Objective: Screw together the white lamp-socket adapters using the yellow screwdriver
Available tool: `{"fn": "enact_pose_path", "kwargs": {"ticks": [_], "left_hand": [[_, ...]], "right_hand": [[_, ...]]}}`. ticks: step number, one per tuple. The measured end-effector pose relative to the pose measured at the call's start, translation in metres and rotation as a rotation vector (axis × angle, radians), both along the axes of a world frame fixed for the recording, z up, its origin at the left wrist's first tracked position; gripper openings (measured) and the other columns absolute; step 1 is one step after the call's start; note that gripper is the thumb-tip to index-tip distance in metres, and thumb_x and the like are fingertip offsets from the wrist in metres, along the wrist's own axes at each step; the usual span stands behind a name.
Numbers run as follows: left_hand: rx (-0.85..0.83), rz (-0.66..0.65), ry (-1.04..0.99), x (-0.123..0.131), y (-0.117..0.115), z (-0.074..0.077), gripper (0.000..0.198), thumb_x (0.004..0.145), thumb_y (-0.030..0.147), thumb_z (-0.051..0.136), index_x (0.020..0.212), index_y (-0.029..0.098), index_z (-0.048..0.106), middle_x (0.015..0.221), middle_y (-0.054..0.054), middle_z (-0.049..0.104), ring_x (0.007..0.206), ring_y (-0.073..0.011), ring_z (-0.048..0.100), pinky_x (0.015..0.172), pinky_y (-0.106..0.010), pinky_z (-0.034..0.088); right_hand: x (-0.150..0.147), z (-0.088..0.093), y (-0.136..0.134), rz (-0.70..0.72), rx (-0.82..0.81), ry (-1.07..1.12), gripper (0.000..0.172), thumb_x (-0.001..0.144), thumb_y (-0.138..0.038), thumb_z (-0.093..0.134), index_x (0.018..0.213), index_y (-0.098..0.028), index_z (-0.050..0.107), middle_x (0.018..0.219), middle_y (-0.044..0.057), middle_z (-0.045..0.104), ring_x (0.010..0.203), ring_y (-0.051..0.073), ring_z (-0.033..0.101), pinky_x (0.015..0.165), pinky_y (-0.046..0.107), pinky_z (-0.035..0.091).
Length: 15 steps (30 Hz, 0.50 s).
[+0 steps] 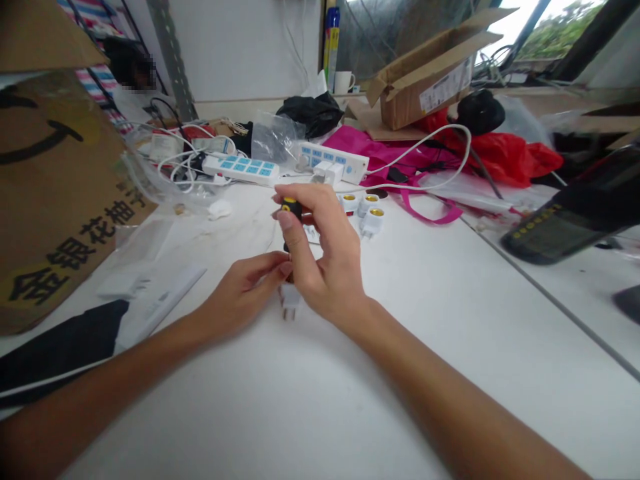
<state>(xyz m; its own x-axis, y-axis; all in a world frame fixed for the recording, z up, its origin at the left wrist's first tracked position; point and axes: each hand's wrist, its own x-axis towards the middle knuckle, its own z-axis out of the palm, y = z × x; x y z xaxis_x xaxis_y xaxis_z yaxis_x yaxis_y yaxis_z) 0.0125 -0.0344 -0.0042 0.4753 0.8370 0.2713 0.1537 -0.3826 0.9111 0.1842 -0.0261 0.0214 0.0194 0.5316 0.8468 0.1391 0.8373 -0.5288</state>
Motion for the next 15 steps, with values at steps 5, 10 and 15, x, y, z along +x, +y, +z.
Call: {"fn": "enact_pose_path", "kwargs": {"ticks": [5, 10, 15], "left_hand": [[-0.029, 0.004, -0.053, -0.0010, 0.0019, -0.0025, 0.032, 0.111, 0.042, 0.065, 0.120, 0.018, 0.084, 0.113, -0.007, 0.086, 0.105, -0.0221, 0.078, 0.098, -0.032, 0.058], [0.037, 0.020, -0.036, -0.0004, 0.0019, -0.0015, 0.030, 0.109, 0.043, 0.068, 0.114, 0.019, 0.085, 0.111, -0.007, 0.087, 0.104, -0.0236, 0.079, 0.098, -0.034, 0.060], [-0.001, 0.050, -0.034, 0.0010, 0.0006, 0.0000, 0.030, 0.107, 0.043, 0.072, 0.117, 0.020, 0.087, 0.108, -0.007, 0.087, 0.102, -0.0237, 0.080, 0.096, -0.034, 0.059]], "right_hand": [[-0.0005, 0.0033, -0.0049, 0.053, -0.023, -0.052, 0.028, 0.116, -0.028, 0.049, 0.134, -0.033, 0.070, 0.133, 0.005, 0.075, 0.111, 0.023, 0.078, 0.103, 0.047, 0.067], [-0.0030, 0.0037, -0.0023, -0.009, 0.011, -0.004, 0.011, 0.108, -0.033, 0.071, 0.119, -0.033, 0.068, 0.122, 0.004, 0.078, 0.114, 0.025, 0.078, 0.101, 0.046, 0.068], [-0.0053, 0.0034, -0.0027, 0.070, -0.086, 0.052, 0.012, 0.117, -0.040, 0.053, 0.124, -0.031, 0.057, 0.141, 0.004, 0.076, 0.108, 0.020, 0.082, 0.098, 0.042, 0.069]]}}
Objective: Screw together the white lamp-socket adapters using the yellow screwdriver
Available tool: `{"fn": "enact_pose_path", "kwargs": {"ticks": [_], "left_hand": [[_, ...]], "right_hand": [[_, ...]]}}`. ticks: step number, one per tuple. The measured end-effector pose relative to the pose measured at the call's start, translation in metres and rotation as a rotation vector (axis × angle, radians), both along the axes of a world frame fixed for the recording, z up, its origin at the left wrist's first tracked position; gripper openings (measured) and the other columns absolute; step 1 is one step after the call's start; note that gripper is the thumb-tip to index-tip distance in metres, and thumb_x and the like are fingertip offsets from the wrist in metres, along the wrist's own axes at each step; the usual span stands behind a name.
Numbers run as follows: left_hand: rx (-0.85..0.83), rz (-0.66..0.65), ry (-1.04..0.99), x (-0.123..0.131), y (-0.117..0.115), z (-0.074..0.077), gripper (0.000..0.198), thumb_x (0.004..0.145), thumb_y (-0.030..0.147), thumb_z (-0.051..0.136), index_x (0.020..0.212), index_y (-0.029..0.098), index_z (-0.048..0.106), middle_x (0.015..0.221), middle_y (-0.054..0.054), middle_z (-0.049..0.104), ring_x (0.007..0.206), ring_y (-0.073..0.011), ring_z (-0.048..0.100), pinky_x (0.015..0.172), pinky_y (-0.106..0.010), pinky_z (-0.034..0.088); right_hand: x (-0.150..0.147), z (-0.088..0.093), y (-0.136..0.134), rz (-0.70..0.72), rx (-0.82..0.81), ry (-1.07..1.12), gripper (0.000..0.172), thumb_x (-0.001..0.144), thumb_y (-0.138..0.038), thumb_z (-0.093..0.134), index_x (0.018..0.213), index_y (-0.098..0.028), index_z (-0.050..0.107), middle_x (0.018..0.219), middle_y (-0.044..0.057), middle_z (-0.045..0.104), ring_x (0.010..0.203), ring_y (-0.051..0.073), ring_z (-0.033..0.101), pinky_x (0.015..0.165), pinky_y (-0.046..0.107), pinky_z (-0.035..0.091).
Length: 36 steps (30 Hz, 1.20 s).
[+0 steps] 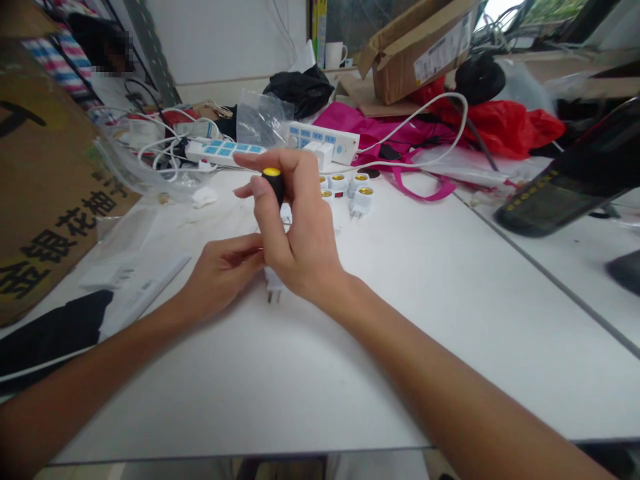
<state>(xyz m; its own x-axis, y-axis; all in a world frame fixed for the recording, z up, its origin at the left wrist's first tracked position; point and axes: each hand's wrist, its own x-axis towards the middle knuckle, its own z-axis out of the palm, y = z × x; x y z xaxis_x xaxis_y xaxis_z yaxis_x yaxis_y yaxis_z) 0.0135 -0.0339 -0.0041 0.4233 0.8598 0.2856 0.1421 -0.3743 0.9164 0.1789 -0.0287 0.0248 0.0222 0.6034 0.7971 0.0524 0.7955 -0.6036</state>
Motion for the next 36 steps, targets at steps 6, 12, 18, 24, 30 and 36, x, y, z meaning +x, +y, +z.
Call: {"fn": "enact_pose_path", "kwargs": {"ticks": [6, 12, 18, 24, 30, 36], "left_hand": [[0.022, -0.004, -0.002, -0.0003, -0.0002, -0.0006, 0.026, 0.104, 0.043, 0.076, 0.110, 0.021, 0.089, 0.101, -0.005, 0.087, 0.096, -0.0221, 0.079, 0.092, -0.032, 0.059], [-0.027, -0.014, -0.024, -0.0015, 0.0015, -0.0056, 0.028, 0.106, 0.041, 0.074, 0.118, 0.020, 0.087, 0.112, -0.007, 0.087, 0.105, -0.0226, 0.080, 0.100, -0.033, 0.060], [-0.053, -0.032, -0.065, -0.0002, 0.0014, -0.0066, 0.026, 0.105, 0.038, 0.075, 0.118, 0.018, 0.086, 0.117, -0.009, 0.087, 0.106, -0.0223, 0.081, 0.101, -0.034, 0.062], [-0.059, -0.038, -0.082, 0.0010, 0.0016, -0.0054, 0.021, 0.101, 0.033, 0.079, 0.115, 0.018, 0.086, 0.119, -0.008, 0.087, 0.110, -0.0234, 0.082, 0.105, -0.037, 0.063], [-0.078, -0.040, -0.068, 0.0008, 0.0012, -0.0042, 0.025, 0.103, 0.034, 0.077, 0.119, 0.017, 0.084, 0.121, -0.010, 0.086, 0.110, -0.0225, 0.080, 0.106, -0.037, 0.061], [-0.075, -0.020, -0.041, 0.0028, -0.0009, -0.0061, 0.026, 0.093, 0.034, 0.087, 0.110, 0.016, 0.080, 0.115, -0.009, 0.083, 0.104, -0.0203, 0.076, 0.104, -0.038, 0.060]], "right_hand": [[0.0039, -0.0037, 0.0003, -0.056, 0.068, -0.052, 0.012, 0.112, -0.033, 0.063, 0.123, -0.033, 0.060, 0.131, 0.004, 0.075, 0.108, 0.021, 0.079, 0.097, 0.043, 0.069], [0.0086, 0.0004, -0.0001, -0.129, 0.059, -0.110, 0.017, 0.111, -0.040, 0.064, 0.126, -0.033, 0.070, 0.126, 0.005, 0.076, 0.118, 0.026, 0.077, 0.100, 0.046, 0.069], [0.0082, 0.0028, -0.0003, -0.043, 0.055, -0.084, 0.023, 0.115, -0.049, 0.055, 0.127, -0.034, 0.069, 0.138, 0.005, 0.076, 0.113, 0.024, 0.080, 0.101, 0.045, 0.068], [0.0030, -0.0012, 0.0051, -0.094, 0.097, -0.034, 0.012, 0.111, -0.041, 0.067, 0.113, -0.032, 0.060, 0.121, 0.003, 0.080, 0.107, 0.023, 0.080, 0.096, 0.043, 0.067], [0.0022, -0.0034, 0.0054, -0.071, 0.009, -0.018, 0.015, 0.115, -0.049, 0.057, 0.121, -0.036, 0.055, 0.141, 0.003, 0.076, 0.113, 0.022, 0.081, 0.095, 0.042, 0.068], [0.0082, -0.0018, 0.0074, -0.112, 0.108, -0.072, 0.013, 0.113, -0.043, 0.061, 0.119, -0.035, 0.068, 0.143, 0.004, 0.071, 0.127, 0.025, 0.074, 0.098, 0.041, 0.067]]}}
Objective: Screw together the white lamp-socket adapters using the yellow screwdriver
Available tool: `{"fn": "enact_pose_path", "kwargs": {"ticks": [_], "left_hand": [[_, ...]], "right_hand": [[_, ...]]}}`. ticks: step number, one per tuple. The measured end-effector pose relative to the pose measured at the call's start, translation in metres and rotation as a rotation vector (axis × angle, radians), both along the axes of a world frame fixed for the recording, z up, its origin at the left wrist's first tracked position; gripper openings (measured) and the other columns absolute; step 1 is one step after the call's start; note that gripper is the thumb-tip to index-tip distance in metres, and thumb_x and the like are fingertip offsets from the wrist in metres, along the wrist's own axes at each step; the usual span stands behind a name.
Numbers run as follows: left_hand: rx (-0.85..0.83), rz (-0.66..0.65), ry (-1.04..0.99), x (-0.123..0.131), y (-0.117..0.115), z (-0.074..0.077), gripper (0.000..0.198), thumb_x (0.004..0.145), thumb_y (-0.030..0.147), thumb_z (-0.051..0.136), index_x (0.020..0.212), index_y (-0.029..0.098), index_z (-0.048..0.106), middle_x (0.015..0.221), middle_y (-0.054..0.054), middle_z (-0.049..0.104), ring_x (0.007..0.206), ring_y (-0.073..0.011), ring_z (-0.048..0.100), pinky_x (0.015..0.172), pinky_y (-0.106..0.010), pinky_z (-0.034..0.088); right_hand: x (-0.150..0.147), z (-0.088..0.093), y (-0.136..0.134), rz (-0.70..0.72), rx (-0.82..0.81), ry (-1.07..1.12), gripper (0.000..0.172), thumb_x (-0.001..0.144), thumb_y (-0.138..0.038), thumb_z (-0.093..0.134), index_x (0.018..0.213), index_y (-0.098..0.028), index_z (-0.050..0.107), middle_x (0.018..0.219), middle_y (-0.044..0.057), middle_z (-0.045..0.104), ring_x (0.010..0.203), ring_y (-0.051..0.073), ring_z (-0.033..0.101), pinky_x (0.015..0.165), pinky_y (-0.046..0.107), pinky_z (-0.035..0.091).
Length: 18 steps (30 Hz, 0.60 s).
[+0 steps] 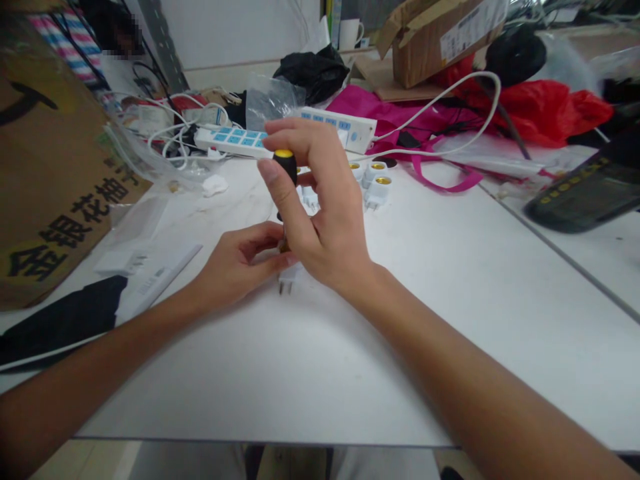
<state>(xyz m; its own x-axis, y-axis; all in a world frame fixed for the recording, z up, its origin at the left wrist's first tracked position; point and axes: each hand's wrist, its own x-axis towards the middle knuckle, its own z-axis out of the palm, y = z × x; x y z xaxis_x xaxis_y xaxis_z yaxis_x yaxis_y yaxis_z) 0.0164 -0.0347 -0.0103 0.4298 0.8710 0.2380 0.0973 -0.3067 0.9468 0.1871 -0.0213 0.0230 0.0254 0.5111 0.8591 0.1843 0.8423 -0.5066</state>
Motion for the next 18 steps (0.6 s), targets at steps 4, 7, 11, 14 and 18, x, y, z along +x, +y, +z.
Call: {"fn": "enact_pose_path", "kwargs": {"ticks": [4, 7, 11, 14, 18], "left_hand": [[0.063, 0.039, 0.042, 0.001, -0.001, -0.002, 0.028, 0.088, 0.033, 0.091, 0.107, 0.019, 0.076, 0.109, -0.006, 0.081, 0.103, -0.0198, 0.075, 0.102, -0.037, 0.059], [0.176, 0.083, 0.129, 0.000, -0.002, -0.001, 0.026, 0.090, 0.033, 0.089, 0.106, 0.020, 0.073, 0.108, -0.004, 0.080, 0.100, -0.0188, 0.073, 0.101, -0.036, 0.058], [0.308, 0.126, 0.235, -0.003, -0.002, 0.002, 0.023, 0.092, 0.034, 0.088, 0.103, 0.020, 0.072, 0.102, -0.002, 0.079, 0.095, -0.0180, 0.072, 0.095, -0.034, 0.056], [0.394, 0.107, 0.287, -0.005, -0.001, 0.003, 0.020, 0.094, 0.034, 0.087, 0.097, 0.020, 0.073, 0.099, -0.002, 0.079, 0.094, -0.0178, 0.073, 0.093, -0.032, 0.055], [0.423, 0.082, 0.311, -0.006, 0.000, 0.003, 0.019, 0.095, 0.034, 0.087, 0.097, 0.020, 0.074, 0.100, -0.002, 0.081, 0.094, -0.0178, 0.075, 0.091, -0.030, 0.055]], "right_hand": [[0.001, 0.002, -0.001, -0.017, 0.021, -0.051, 0.023, 0.116, -0.041, 0.053, 0.127, -0.032, 0.072, 0.127, 0.006, 0.074, 0.117, 0.024, 0.075, 0.099, 0.041, 0.067], [0.001, 0.001, 0.000, 0.040, 0.030, -0.017, 0.025, 0.117, -0.037, 0.051, 0.127, -0.030, 0.073, 0.122, 0.006, 0.076, 0.106, 0.021, 0.076, 0.099, 0.040, 0.066], [0.000, -0.001, 0.000, -0.040, 0.004, -0.004, 0.018, 0.109, -0.045, 0.069, 0.118, -0.029, 0.070, 0.114, 0.004, 0.077, 0.108, 0.024, 0.077, 0.093, 0.041, 0.067], [-0.003, -0.001, -0.002, -0.039, -0.032, 0.005, 0.015, 0.109, -0.044, 0.069, 0.115, -0.031, 0.066, 0.115, 0.003, 0.078, 0.108, 0.023, 0.078, 0.092, 0.039, 0.067], [-0.009, -0.001, -0.006, 0.116, -0.039, 0.114, 0.011, 0.111, -0.034, 0.066, 0.119, -0.033, 0.057, 0.128, 0.004, 0.078, 0.114, 0.021, 0.079, 0.093, 0.037, 0.068]]}}
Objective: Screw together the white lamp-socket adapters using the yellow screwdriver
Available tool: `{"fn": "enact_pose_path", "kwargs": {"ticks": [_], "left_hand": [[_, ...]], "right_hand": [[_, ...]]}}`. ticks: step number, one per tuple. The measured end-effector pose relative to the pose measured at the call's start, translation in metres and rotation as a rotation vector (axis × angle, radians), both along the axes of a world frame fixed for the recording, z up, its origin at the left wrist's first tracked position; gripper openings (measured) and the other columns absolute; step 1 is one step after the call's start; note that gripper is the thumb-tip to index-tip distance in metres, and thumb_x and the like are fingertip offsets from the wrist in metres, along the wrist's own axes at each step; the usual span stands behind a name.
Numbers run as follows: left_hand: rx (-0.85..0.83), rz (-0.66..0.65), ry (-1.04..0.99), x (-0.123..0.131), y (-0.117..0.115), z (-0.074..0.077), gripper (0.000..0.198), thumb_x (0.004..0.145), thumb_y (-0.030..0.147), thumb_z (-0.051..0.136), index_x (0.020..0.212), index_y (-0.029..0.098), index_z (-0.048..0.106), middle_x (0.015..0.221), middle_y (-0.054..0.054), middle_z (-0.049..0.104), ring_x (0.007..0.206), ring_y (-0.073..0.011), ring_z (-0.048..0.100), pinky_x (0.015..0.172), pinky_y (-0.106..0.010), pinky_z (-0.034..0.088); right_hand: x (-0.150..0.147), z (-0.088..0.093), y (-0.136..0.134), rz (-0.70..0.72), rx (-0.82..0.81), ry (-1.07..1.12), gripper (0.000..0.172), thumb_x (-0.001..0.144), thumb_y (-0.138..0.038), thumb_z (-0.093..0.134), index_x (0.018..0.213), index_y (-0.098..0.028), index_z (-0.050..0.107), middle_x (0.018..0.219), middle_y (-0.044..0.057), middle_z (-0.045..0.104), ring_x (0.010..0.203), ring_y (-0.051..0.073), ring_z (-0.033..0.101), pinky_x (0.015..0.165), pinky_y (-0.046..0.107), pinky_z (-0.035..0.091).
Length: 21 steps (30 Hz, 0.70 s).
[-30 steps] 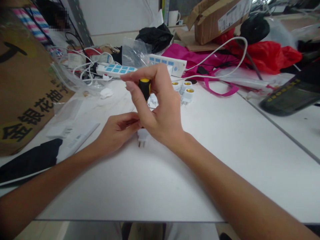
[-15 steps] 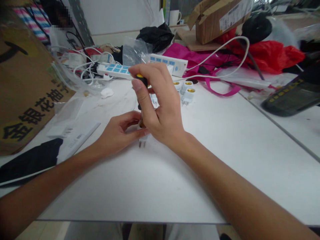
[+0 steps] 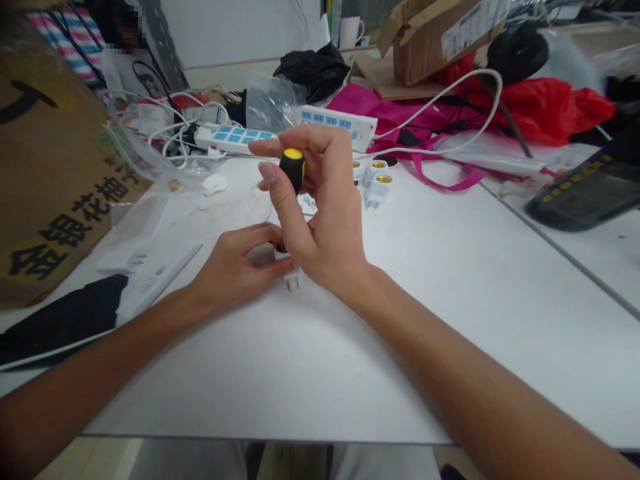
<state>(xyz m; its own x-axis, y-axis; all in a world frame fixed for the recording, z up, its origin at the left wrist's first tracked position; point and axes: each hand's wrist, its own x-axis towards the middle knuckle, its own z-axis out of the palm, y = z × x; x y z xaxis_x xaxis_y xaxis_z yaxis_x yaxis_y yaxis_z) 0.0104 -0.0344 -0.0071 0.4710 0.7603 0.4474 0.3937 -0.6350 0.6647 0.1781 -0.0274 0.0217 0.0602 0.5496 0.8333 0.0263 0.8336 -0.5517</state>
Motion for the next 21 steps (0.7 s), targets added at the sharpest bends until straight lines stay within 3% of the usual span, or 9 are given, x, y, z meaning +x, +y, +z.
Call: {"fn": "enact_pose_path", "kwargs": {"ticks": [6, 11, 16, 21], "left_hand": [[0.012, 0.011, 0.012, 0.0003, 0.0005, -0.0013, 0.018, 0.095, 0.033, 0.087, 0.095, 0.020, 0.075, 0.098, -0.001, 0.081, 0.092, -0.0175, 0.076, 0.090, -0.030, 0.056], [0.024, -0.005, 0.013, -0.0004, 0.0018, -0.0030, 0.016, 0.095, 0.031, 0.086, 0.095, 0.021, 0.074, 0.100, -0.001, 0.082, 0.093, -0.0181, 0.076, 0.091, -0.032, 0.057], [0.000, -0.007, 0.001, -0.0013, 0.0018, -0.0035, 0.015, 0.095, 0.030, 0.086, 0.097, 0.021, 0.075, 0.101, -0.001, 0.082, 0.094, -0.0177, 0.076, 0.091, -0.031, 0.056], [-0.035, -0.027, -0.012, -0.0013, 0.0009, -0.0002, 0.016, 0.096, 0.032, 0.086, 0.097, 0.021, 0.075, 0.101, -0.001, 0.081, 0.094, -0.0178, 0.075, 0.090, -0.032, 0.056]], "right_hand": [[0.0039, -0.0005, 0.0017, -0.092, 0.007, -0.094, 0.020, 0.110, -0.049, 0.066, 0.122, -0.033, 0.067, 0.129, 0.004, 0.077, 0.103, 0.023, 0.079, 0.091, 0.039, 0.068], [0.0071, -0.0030, 0.0084, -0.029, 0.101, -0.056, 0.021, 0.113, -0.038, 0.058, 0.128, -0.036, 0.073, 0.126, 0.003, 0.076, 0.100, 0.024, 0.077, 0.088, 0.044, 0.066], [0.0038, -0.0031, 0.0047, -0.047, 0.030, -0.094, 0.013, 0.109, -0.038, 0.068, 0.122, -0.038, 0.066, 0.125, 0.001, 0.077, 0.107, 0.023, 0.078, 0.088, 0.043, 0.068], [0.0000, -0.0050, 0.0052, 0.006, 0.018, -0.020, 0.015, 0.112, -0.042, 0.064, 0.122, -0.037, 0.055, 0.129, 0.001, 0.079, 0.087, 0.018, 0.079, 0.076, 0.038, 0.069]]}}
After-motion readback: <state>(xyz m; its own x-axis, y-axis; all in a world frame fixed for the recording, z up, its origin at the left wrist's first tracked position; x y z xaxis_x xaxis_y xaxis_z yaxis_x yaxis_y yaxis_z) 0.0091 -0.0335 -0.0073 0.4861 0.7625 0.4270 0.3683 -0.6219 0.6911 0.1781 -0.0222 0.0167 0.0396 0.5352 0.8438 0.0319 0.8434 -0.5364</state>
